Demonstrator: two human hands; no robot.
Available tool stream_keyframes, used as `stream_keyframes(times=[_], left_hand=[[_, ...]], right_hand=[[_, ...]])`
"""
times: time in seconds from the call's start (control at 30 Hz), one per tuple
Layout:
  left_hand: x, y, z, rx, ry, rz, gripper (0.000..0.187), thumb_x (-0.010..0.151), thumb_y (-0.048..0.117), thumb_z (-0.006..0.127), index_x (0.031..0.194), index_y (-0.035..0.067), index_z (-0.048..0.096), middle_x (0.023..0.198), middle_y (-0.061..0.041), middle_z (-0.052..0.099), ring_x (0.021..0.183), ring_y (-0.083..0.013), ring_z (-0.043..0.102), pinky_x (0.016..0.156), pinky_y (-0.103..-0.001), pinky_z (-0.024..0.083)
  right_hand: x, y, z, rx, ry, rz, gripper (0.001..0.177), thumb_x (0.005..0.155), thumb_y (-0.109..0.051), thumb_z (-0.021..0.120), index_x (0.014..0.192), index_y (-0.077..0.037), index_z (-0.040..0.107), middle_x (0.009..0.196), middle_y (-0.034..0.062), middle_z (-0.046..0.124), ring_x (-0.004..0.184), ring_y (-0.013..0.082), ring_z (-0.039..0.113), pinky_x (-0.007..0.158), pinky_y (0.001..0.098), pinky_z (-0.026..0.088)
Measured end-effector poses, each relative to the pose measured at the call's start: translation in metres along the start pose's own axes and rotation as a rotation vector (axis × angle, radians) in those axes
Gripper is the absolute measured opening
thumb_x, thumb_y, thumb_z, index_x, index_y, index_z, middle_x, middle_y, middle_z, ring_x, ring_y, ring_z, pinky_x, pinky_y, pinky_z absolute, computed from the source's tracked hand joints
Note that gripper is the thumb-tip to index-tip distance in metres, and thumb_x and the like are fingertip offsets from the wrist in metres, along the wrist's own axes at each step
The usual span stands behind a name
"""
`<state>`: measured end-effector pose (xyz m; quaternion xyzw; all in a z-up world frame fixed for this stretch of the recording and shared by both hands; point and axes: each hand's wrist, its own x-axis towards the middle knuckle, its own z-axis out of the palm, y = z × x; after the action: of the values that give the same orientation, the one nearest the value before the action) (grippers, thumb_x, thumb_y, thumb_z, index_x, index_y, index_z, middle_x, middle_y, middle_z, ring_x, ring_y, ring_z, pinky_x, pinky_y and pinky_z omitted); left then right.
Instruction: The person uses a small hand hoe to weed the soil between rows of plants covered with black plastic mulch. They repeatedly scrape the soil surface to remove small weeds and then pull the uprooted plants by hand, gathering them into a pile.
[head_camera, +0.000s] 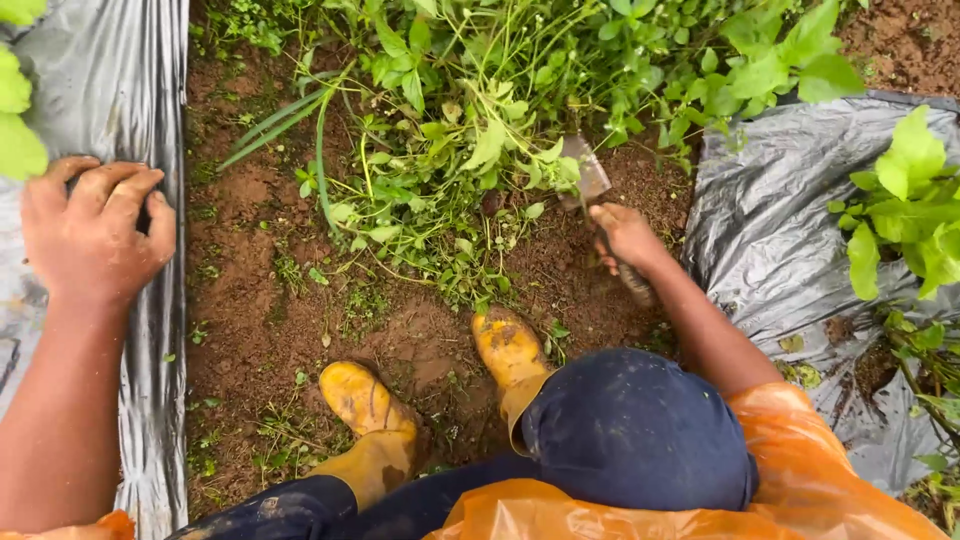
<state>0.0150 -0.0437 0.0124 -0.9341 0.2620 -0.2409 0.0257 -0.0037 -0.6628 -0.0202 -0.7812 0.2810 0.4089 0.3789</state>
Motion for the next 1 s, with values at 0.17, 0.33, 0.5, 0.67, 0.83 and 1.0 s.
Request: stream_keyframes(times=[0.17, 0.33, 0.5, 0.67, 0.83, 1.0], left_hand=[[-0.003, -0.002, 0.006, -0.057, 0.062, -0.032, 0.010, 0.101, 0.003, 0.081, 0.105, 0.011, 0.086, 0.113, 0.001, 0.083, 0.107, -0.0284, 0.074, 0.093, -0.037, 0.059], [-0.019, -0.002, 0.024, 0.143, -0.054, -0.073, 0.010, 0.104, 0.025, 0.083, 0.114, 0.026, 0.084, 0.121, 0.008, 0.076, 0.127, -0.0284, 0.066, 0.104, -0.041, 0.050], [-0.021, -0.005, 0.028, 0.265, -0.088, -0.053, 0.009, 0.106, 0.033, 0.080, 0.114, 0.037, 0.083, 0.121, 0.013, 0.072, 0.131, -0.0247, 0.067, 0.107, -0.037, 0.047], [-0.018, -0.004, 0.018, 0.263, -0.101, -0.048, 0.023, 0.102, 0.031, 0.077, 0.122, 0.037, 0.088, 0.120, 0.014, 0.072, 0.129, -0.0232, 0.066, 0.106, -0.037, 0.051], [-0.016, -0.003, 0.019, 0.282, -0.075, -0.027, 0.019, 0.099, 0.032, 0.078, 0.116, 0.037, 0.084, 0.117, 0.014, 0.072, 0.127, -0.0225, 0.067, 0.098, -0.037, 0.051], [-0.021, -0.005, 0.023, 0.299, -0.069, -0.028, 0.013, 0.103, 0.034, 0.079, 0.114, 0.041, 0.080, 0.119, 0.017, 0.072, 0.128, -0.0194, 0.071, 0.104, -0.033, 0.048]], right_hand=[[0.009, 0.014, 0.007, 0.063, 0.108, 0.005, 0.031, 0.115, -0.029, 0.040, 0.096, -0.008, 0.054, 0.070, 0.0053, 0.057, 0.049, 0.0160, 0.049, 0.042, 0.0270, 0.044], [0.010, 0.050, 0.005, -0.209, -0.068, -0.207, 0.045, 0.109, -0.049, 0.032, 0.083, -0.016, 0.047, 0.071, 0.0013, 0.054, 0.059, 0.0154, 0.054, 0.053, 0.0300, 0.050], [-0.007, 0.066, 0.020, -0.106, -0.064, -0.113, 0.035, 0.108, -0.043, 0.041, 0.095, -0.012, 0.051, 0.064, 0.0021, 0.053, 0.048, 0.0159, 0.051, 0.043, 0.0302, 0.047], [-0.007, 0.096, 0.034, -0.300, 0.225, -0.216, 0.058, 0.100, -0.057, 0.036, 0.111, -0.008, 0.064, 0.084, 0.0126, 0.066, 0.076, 0.0282, 0.062, 0.066, 0.0473, 0.046], [-0.022, 0.064, 0.034, 0.569, 0.432, -0.052, 0.032, 0.110, -0.032, 0.041, 0.088, -0.009, 0.047, 0.059, 0.0103, 0.048, 0.039, 0.0211, 0.043, 0.034, 0.0375, 0.039], [-0.008, 0.011, 0.046, 0.456, 0.285, -0.044, 0.033, 0.114, -0.035, 0.033, 0.095, -0.013, 0.049, 0.064, 0.0002, 0.052, 0.044, 0.0125, 0.048, 0.038, 0.0257, 0.043]])
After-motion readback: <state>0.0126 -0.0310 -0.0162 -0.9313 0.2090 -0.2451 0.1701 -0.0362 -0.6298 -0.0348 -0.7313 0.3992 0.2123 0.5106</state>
